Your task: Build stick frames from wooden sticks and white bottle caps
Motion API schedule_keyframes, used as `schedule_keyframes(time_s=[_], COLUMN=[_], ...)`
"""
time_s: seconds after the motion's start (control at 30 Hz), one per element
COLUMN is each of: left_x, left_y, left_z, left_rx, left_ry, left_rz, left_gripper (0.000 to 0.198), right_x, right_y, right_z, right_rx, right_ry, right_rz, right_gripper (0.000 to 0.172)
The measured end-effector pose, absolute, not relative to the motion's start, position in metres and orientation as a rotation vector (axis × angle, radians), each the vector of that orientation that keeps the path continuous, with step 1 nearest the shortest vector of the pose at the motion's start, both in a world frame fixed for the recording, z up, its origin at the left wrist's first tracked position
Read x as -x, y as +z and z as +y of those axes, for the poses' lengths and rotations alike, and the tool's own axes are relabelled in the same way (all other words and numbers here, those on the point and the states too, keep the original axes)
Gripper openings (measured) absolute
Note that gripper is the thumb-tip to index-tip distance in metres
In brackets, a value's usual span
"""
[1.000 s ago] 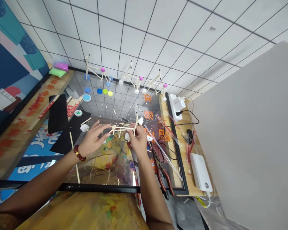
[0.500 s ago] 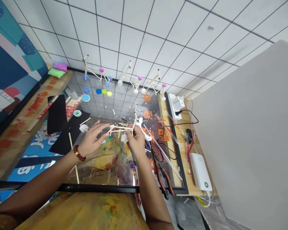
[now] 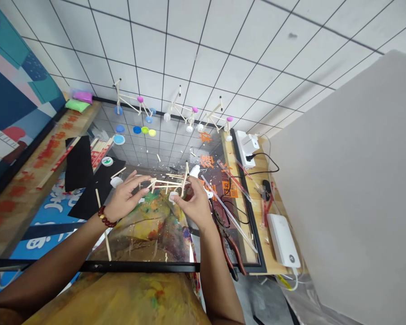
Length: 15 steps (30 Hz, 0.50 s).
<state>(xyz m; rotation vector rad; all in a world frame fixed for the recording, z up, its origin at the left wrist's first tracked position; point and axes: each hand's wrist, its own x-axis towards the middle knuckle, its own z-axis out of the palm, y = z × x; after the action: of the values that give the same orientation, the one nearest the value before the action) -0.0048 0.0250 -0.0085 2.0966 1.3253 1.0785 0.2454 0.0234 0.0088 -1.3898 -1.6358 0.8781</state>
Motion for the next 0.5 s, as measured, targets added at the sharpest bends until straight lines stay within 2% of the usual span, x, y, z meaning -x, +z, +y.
schedule_keyframes(time_s=[0.1, 0.17, 0.33, 0.4, 0.43, 0.5], left_x=[0.008, 0.009, 0.009, 0.008, 0.009, 0.009], left_y=[-0.007, -0.006, -0.005, -0.005, -0.005, -0.005], left_z=[0.023, 0.023, 0.023, 0.023, 0.022, 0.022], left_rx=[-2.104, -2.112, -2.134, -2.141, -2.143, -2.145], left_ry=[1.067, 1.06, 1.044, 1.048, 1.049, 1.043], left_rz=[1.324, 1.324, 1.32, 1.316, 1.315, 1.315], left_gripper=[0.028, 0.028, 0.028, 0.028, 0.028, 0.028], right_x=[-0.256, -0.268, -0.307, -0.314, -0.313, -0.302], right_y=[0.016, 0.021, 0.031, 0.033, 0.034, 0.035], right_z=[0.016, 0.012, 0.014, 0.018, 0.019, 0.021], right_rx=[1.36, 1.35, 1.493, 1.555, 1.554, 1.493], right_ry=[0.948, 0.984, 0.851, 0.786, 0.8, 0.942], right_rz=[-1.7, -1.722, -1.586, -1.501, -1.476, -1.472], right_gripper=[0.073, 0.072, 0.041, 0.036, 0.038, 0.052])
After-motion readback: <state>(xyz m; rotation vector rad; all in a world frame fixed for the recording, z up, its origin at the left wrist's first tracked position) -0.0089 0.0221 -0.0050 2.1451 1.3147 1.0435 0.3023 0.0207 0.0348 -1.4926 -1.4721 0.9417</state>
